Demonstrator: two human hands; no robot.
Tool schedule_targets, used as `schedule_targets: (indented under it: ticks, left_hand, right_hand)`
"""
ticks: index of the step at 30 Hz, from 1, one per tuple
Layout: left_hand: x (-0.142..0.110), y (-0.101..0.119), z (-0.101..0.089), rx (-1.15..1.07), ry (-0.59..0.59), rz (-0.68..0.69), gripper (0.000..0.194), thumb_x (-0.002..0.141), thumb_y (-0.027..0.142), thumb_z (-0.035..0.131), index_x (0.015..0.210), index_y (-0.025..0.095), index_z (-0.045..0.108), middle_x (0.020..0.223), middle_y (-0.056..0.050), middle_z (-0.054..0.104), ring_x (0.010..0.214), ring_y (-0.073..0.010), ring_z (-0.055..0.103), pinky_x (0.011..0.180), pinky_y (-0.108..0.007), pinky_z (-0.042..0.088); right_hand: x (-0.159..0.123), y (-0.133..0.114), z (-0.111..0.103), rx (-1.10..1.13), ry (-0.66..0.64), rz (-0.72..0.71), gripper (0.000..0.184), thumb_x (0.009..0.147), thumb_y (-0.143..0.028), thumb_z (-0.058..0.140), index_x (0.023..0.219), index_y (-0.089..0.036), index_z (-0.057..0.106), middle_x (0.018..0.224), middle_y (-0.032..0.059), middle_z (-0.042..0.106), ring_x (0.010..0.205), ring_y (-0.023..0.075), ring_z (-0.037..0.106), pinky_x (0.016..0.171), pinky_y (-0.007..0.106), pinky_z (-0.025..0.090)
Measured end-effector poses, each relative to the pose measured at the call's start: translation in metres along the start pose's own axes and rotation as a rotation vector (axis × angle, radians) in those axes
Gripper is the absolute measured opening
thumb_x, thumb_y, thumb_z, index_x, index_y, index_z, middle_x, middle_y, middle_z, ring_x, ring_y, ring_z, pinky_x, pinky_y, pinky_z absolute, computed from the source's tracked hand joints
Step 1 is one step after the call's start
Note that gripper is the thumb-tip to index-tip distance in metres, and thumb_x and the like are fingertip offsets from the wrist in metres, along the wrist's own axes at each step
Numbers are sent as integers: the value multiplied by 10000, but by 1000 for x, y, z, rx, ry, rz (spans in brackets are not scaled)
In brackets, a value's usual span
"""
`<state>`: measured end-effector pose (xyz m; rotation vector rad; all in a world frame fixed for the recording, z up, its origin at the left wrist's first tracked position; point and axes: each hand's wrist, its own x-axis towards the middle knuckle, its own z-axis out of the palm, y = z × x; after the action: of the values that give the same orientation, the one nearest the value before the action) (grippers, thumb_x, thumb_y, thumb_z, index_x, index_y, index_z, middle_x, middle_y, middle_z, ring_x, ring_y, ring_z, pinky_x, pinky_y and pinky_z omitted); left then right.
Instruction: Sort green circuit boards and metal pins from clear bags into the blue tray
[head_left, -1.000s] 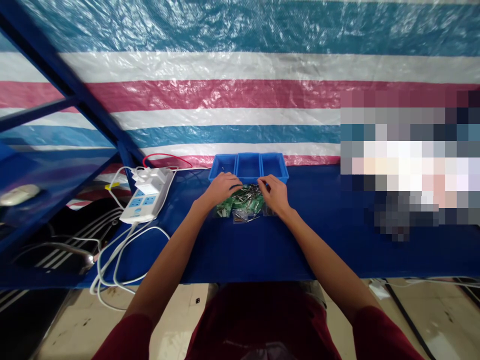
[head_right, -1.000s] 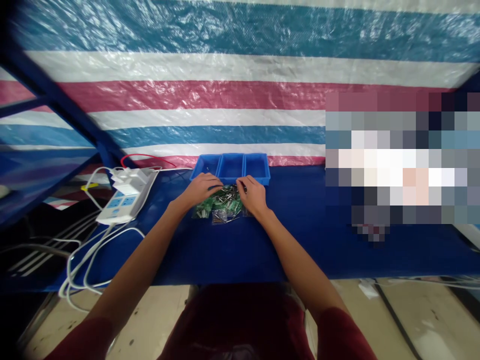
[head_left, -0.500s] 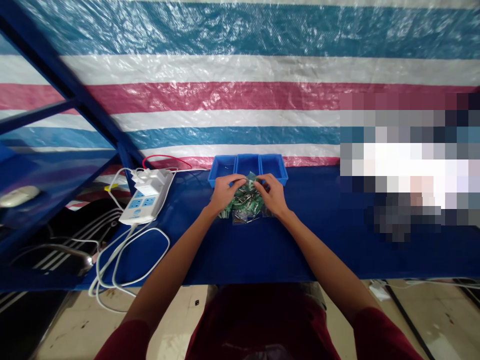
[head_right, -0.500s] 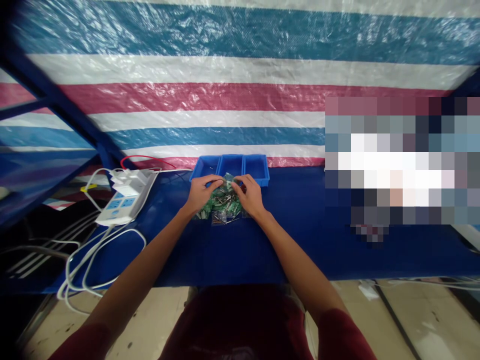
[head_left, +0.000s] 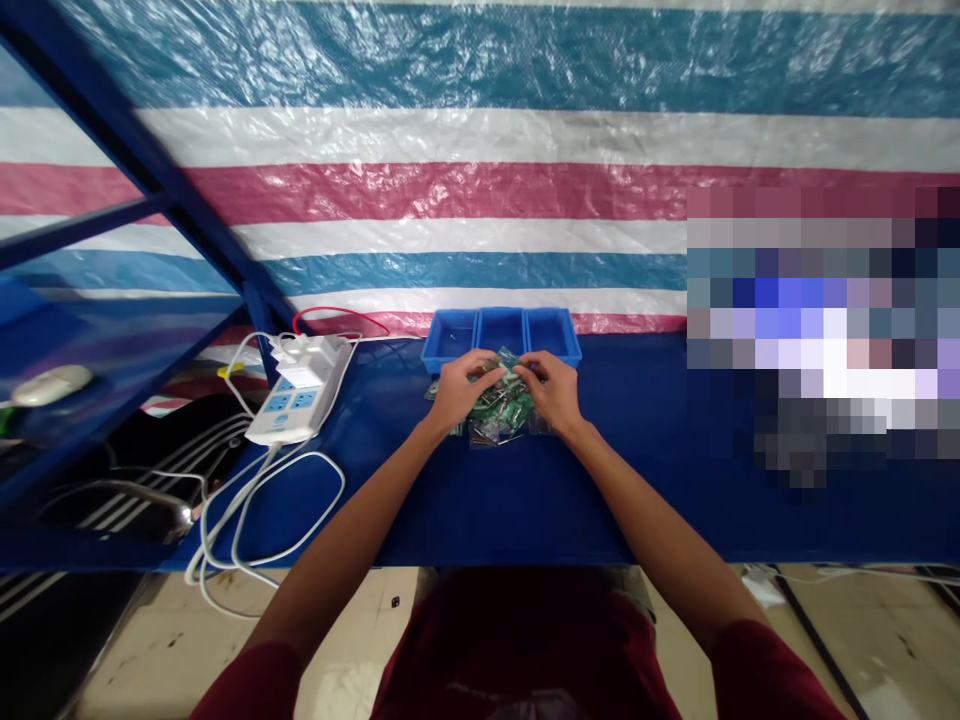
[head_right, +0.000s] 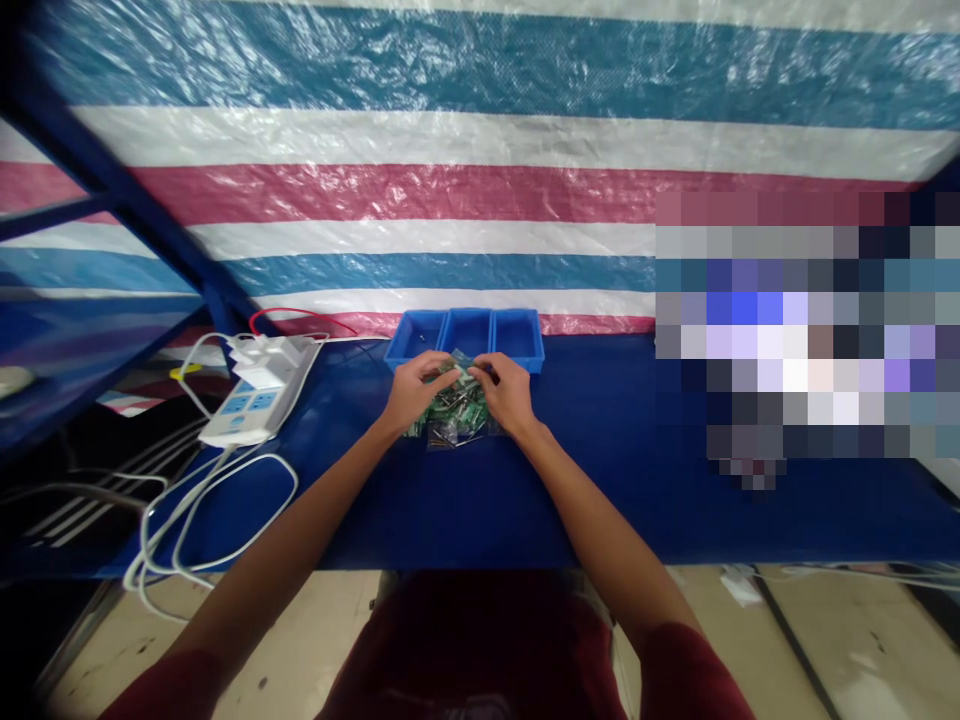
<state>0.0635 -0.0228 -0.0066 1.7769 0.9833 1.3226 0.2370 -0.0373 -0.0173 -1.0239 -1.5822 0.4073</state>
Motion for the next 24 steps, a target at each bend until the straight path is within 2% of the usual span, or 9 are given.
schedule_targets:
  ticks: [4,7,9,11,13,16,19,21,24]
  left_hand:
    - [1,0,-1,-153,27,-71,346,761,414,754,941,197,554,609,46,625,488,-120,604,521,-230,489]
    - [2,1,-1,-215,54,-83,392,762,414,761,996,211,522,600,55,618,472,-116,592,513,-226,482]
    - [2,1,0,-205,54,-75,367,800,440,725,1016,206,542,599,47,613,491,-122,596,535,-239,494]
    - [2,3,-1,-123,68,-34,316,874,485,625,988,191,596,642,14,628,554,-132,615,570,-254,506]
    - [2,4,-2,20,85,60,372,922,528,528,932,178,655,820,-55,680,726,-161,656,650,-275,522]
    - [1,3,-4,220,40,186,431,884,580,559,904,175,704,1071,-107,687,964,-215,650,770,-310,530]
    - [1,1,-6,313,19,213,390,870,553,601,895,185,727,922,-77,732,857,-209,670,786,-337,533]
    - [7,0,-8,372,98,270,336,904,494,584,892,198,743,879,-67,744,838,-211,672,833,-367,518]
    - [28,-1,-14,506,219,363,268,944,394,552,964,218,754,977,-79,747,971,-241,656,944,-431,451]
  right_hand:
    - [-3,-3,-3,74,-57,-60,243,949,-277,448,1082,-233,647,855,29,669,633,148,619,673,317,544]
    - [-3,-4,-4,31,-98,-201,238,932,-274,481,1072,-238,670,1029,68,660,779,171,643,715,332,555]
    - [-3,-3,-3,-22,-96,-243,213,929,-312,522,1038,-230,686,1033,80,654,825,182,636,718,324,549]
    - [-2,-2,-2,-75,-81,-232,226,943,-361,527,998,-219,694,956,79,659,804,182,626,717,314,535]
    - [-1,0,-2,-122,-73,-189,280,962,-407,500,951,-211,698,872,73,658,763,181,613,718,311,520]
    - [-1,1,-3,-161,-68,-133,352,968,-457,475,878,-201,699,778,65,645,706,182,594,706,316,505]
    - [-1,-1,-3,-156,-47,-95,333,953,-457,504,876,-204,705,768,58,651,681,177,585,694,317,502]
    - [-1,-3,-3,-139,-10,-66,300,950,-441,511,985,-213,703,815,53,663,678,169,581,678,310,505]
    - [0,-5,-5,-146,63,-27,320,963,-413,473,1138,-225,663,878,53,667,691,164,581,666,304,508]
